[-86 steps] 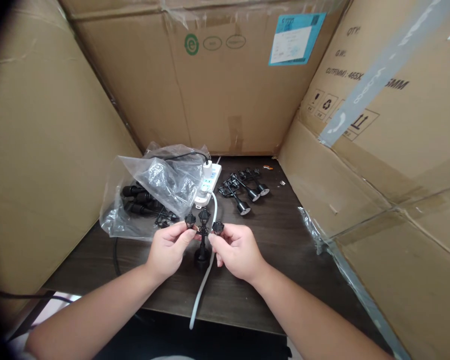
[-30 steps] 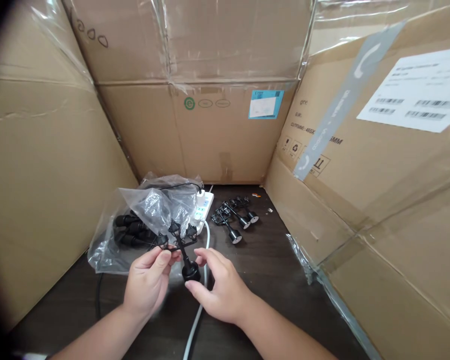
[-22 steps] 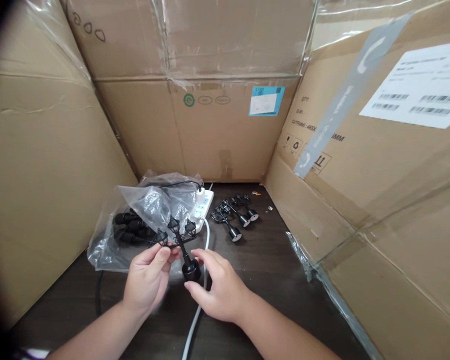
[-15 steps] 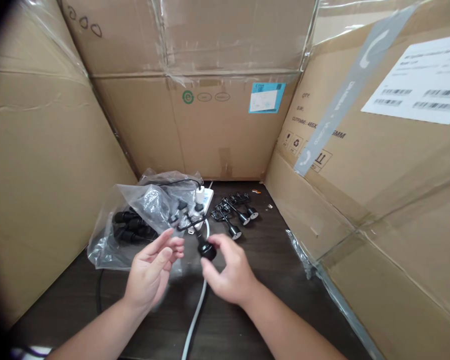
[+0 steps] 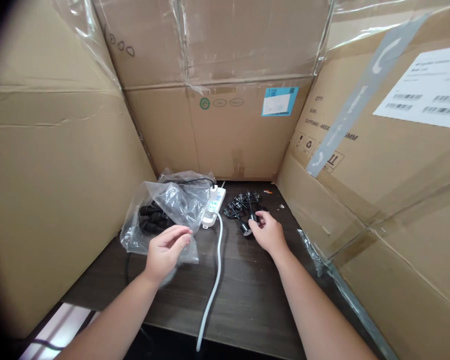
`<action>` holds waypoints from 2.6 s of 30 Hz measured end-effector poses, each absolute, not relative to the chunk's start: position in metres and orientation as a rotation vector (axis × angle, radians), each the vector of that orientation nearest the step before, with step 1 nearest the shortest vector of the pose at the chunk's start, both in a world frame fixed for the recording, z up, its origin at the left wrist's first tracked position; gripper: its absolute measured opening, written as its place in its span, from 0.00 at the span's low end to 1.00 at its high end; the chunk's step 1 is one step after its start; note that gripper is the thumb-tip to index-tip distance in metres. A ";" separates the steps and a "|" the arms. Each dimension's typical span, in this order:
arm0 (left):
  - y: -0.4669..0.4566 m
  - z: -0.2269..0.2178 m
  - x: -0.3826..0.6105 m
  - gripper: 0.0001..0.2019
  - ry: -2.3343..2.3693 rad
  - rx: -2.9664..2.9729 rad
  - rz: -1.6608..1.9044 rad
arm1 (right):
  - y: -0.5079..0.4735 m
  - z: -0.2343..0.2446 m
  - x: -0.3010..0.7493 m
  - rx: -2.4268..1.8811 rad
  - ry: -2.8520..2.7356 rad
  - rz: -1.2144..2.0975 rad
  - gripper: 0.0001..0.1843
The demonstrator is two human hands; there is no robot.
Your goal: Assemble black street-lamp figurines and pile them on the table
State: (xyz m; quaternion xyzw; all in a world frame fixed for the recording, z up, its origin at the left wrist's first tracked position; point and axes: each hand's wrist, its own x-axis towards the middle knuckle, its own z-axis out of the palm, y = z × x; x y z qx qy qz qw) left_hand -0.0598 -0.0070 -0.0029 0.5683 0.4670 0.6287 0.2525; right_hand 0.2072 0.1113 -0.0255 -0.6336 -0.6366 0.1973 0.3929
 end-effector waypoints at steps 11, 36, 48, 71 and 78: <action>0.005 -0.008 -0.175 0.12 1.985 2.102 1.256 | 0.114 -0.023 0.208 -1.772 -1.763 0.521 0.24; -0.007 0.015 -0.182 0.12 1.810 2.624 0.693 | 0.105 -0.007 0.212 -1.705 -1.692 0.397 0.25; -0.024 0.019 -0.061 0.14 1.099 1.560 1.263 | 0.037 0.012 0.170 -0.775 -1.848 1.206 0.17; -0.027 -0.018 -0.009 0.09 1.225 1.471 1.345 | 0.019 0.006 0.149 -0.872 -1.826 1.039 0.15; -0.027 -0.024 -0.010 0.09 1.265 1.534 1.429 | 0.017 0.001 0.146 -0.882 -1.668 1.213 0.15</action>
